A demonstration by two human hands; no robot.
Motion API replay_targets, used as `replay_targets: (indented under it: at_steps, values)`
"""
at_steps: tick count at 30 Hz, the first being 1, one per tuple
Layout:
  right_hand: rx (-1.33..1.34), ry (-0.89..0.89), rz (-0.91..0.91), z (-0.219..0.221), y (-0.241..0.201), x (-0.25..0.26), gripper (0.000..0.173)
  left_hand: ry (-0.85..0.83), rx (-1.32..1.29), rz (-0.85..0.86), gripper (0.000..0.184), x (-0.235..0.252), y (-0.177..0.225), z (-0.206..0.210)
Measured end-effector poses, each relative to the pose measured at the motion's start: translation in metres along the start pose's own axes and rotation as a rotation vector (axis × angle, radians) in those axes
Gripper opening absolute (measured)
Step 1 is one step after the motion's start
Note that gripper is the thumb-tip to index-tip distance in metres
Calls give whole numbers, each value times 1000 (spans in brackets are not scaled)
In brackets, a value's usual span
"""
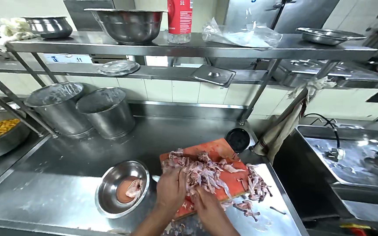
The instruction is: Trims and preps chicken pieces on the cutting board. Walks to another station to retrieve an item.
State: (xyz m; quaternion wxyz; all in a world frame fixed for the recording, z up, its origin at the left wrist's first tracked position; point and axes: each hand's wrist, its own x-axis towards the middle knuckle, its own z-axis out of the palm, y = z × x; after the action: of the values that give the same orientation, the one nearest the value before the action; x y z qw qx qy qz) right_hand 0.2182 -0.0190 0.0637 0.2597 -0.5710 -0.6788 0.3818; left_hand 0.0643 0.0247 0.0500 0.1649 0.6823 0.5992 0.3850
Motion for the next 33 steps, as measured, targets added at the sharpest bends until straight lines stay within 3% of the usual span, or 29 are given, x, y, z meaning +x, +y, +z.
replay_targets:
  at_steps: [2,5,8,11,13,17,20,25,28,33]
  values:
    - [105,-228,90,-9,5,8,43,151,242,333,50,3,-10,1]
    - [344,-235,105,-3,2,9,31,297,266,488,48,6,-14,6]
    - [462,-14,59,7,-12,-1,32,363,16,330,51,4,-12,12]
    - [255,216,-108,16,-25,-8,39,234,-463,-43,46,-10,12,16]
    - [135,332,-247,22,-23,-7,40,91,-751,-204,43,-16,29,9]
    - [44,370,-438,22,-11,-9,42,-263,-982,-142,46,-20,29,0]
    - [91,236,-421,10,-7,-15,39,-462,-854,-8,49,-10,11,-7]
    - [164,-276,-116,-30,3,-8,48,-292,-1,218,69,2,0,-27]
    - [58,-235,-103,-29,-1,-6,42,-284,191,171,68,7,9,-31]
    - [-49,-249,-158,-26,-11,-9,33,-367,235,178,68,4,15,-37]
